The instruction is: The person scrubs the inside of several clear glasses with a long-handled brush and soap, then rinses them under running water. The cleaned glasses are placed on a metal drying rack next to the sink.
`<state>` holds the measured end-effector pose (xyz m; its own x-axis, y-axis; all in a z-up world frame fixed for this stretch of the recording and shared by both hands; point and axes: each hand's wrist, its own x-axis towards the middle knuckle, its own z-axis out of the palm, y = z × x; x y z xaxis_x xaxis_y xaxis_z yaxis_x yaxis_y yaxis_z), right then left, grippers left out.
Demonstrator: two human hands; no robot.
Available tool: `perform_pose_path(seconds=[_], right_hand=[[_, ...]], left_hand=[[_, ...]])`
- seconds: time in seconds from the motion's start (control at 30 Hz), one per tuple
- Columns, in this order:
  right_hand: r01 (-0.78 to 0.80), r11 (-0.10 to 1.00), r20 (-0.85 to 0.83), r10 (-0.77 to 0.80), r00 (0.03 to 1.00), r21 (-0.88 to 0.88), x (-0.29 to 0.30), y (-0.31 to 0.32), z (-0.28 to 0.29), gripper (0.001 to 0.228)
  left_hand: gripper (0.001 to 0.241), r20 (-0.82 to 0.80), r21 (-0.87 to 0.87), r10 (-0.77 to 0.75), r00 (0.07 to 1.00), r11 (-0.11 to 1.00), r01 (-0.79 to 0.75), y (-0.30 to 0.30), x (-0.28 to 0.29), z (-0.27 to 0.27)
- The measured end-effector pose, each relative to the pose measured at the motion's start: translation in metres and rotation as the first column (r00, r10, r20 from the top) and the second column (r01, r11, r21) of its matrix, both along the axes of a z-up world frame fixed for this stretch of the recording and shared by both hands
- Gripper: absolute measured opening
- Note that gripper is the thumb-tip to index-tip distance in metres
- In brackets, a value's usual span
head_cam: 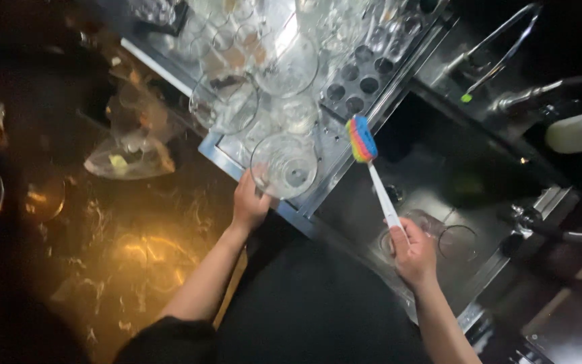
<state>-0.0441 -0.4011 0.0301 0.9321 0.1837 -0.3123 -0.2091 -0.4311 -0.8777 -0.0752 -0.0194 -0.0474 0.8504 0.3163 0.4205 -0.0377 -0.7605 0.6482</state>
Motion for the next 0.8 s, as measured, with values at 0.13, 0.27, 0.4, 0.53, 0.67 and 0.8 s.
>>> perform_pose_path(seconds=[0.13, 0.27, 0.4, 0.53, 0.67, 0.8], right_hand=[[0.022, 1.0, 0.009, -0.022, 1.0, -0.005, 0.0, 0.001, 0.011, 0.027], [0.078, 0.993, 0.0, -0.078, 0.997, 0.086, -0.002, 0.005, 0.015, 0.027], [0.094, 0.986, 0.005, -0.095, 0.995, 0.139, -0.004, 0.004, 0.009, 0.026], [0.093, 0.99, 0.006, -0.095, 0.995, 0.109, -0.003, 0.001, 0.008, 0.026], [0.084, 0.996, 0.014, -0.084, 0.996, 0.04, -0.003, -0.006, -0.004, 0.025], [0.099, 0.993, 0.005, -0.099, 0.995, 0.057, -0.005, -0.002, 0.002, 0.028]], left_hand=[[0.019, -0.091, -0.18, 0.029, 0.995, 0.983, -0.045, -0.016, 0.007, 0.024], [0.015, -0.093, -0.214, 0.06, 0.994, 0.974, -0.078, -0.011, 0.01, 0.011], [0.017, -0.072, -0.272, 0.038, 0.997, 0.961, -0.056, -0.015, 0.012, 0.03], [0.013, -0.048, -0.289, 0.058, 0.997, 0.955, -0.069, -0.015, 0.011, 0.032], [0.011, -0.083, -0.395, 0.124, 0.989, 0.907, -0.147, -0.007, -0.003, -0.005], [0.019, -0.042, -0.78, -0.009, 0.999, 0.625, -0.028, -0.013, -0.004, 0.02]])
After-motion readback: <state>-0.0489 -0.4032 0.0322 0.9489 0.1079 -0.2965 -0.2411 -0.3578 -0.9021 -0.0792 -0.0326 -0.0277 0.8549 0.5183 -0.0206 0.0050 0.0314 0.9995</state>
